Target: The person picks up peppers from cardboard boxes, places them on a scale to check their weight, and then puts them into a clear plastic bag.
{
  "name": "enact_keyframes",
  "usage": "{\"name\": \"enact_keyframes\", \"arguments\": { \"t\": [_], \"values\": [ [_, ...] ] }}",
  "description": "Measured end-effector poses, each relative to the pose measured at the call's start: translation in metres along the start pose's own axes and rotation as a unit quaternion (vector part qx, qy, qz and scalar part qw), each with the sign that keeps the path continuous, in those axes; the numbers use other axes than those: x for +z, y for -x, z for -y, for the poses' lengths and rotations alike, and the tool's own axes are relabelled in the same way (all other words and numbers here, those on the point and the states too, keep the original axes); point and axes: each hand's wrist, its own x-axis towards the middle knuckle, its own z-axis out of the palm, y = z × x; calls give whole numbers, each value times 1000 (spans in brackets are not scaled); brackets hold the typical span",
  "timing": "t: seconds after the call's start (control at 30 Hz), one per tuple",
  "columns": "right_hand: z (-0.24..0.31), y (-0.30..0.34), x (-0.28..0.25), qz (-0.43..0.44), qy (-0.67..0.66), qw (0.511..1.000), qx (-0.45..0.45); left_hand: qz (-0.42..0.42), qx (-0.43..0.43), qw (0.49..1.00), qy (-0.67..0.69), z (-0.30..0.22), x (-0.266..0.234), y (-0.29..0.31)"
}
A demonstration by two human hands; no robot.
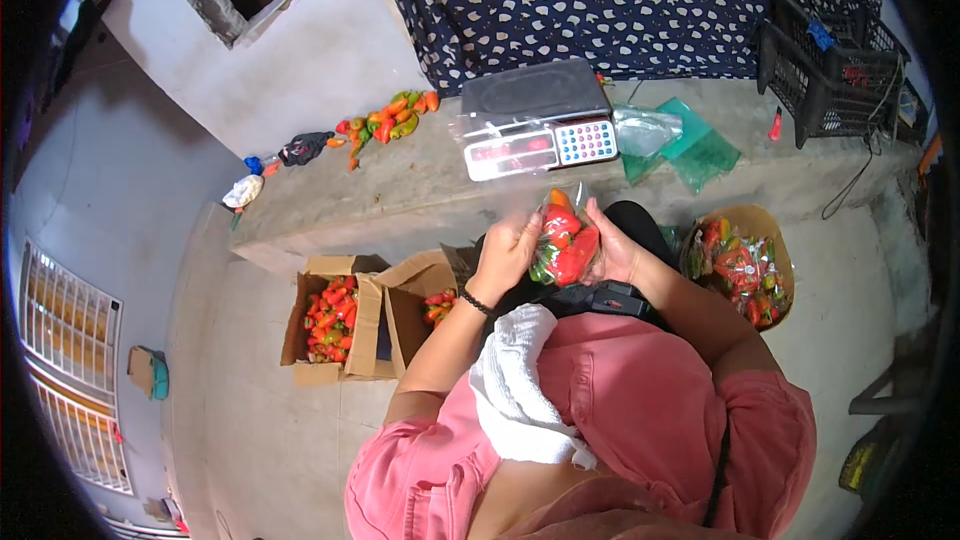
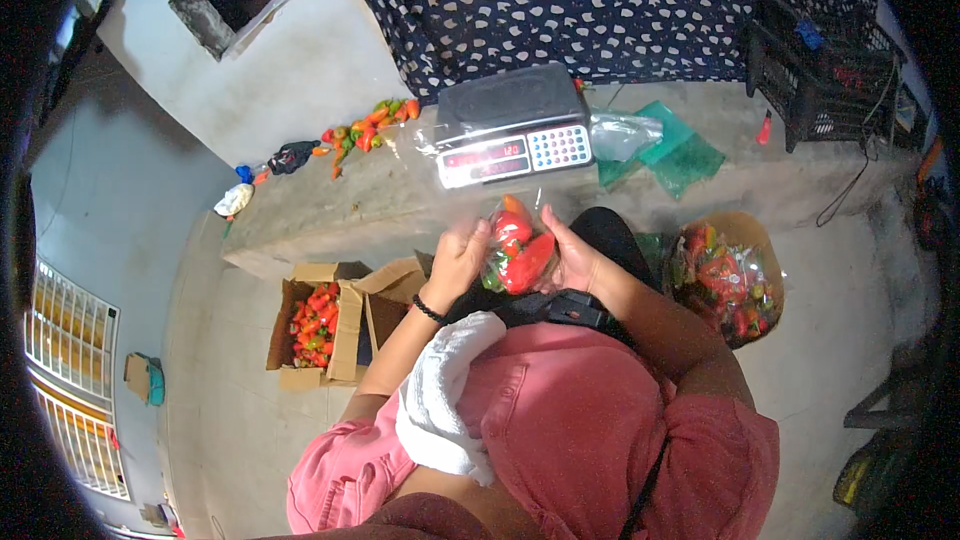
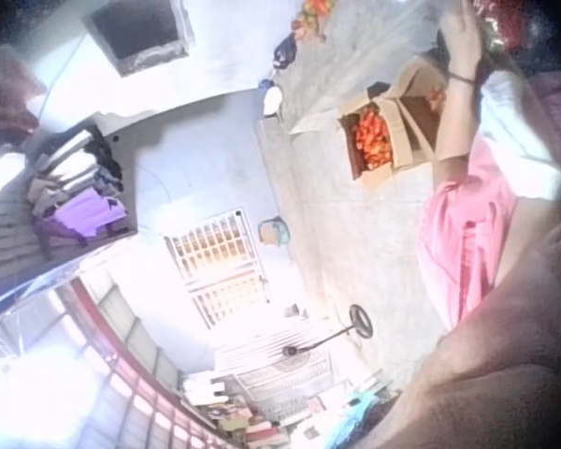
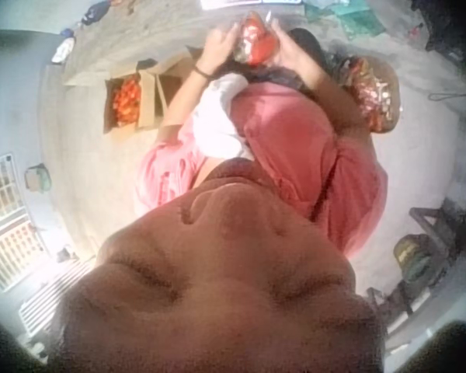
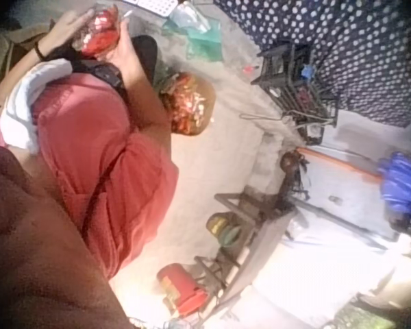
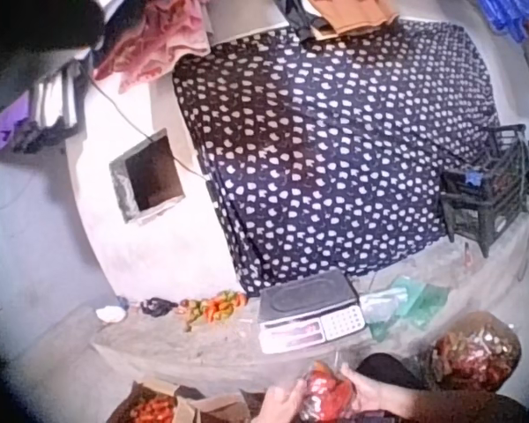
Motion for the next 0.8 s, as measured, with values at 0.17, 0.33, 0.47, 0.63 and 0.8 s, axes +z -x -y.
{"name": "enact_keyframes", "arguments": {
  "t": [0.17, 0.33, 0.47, 0.63, 0.8],
  "values": [
    [0, 1, -4, 19, -15, 1000, 19, 3, 144, 984, -103, -4, -4, -8],
    [-1, -4, -18, 17, 24, 998, 50, 42, 92, 987, -125, -5, -2, -6],
    [0, -4, -19, 10, 15, 998, 68, 55, 76, 986, -140, 4, -1, -6],
    [4, 4, -6, 11, 9, 998, 58, 33, 76, 993, -81, 17, 4, -4],
    [1, 1, -9, -4, -11, 999, 51, 54, -50, 997, -21, 51, 14, 6]
  ]
}}
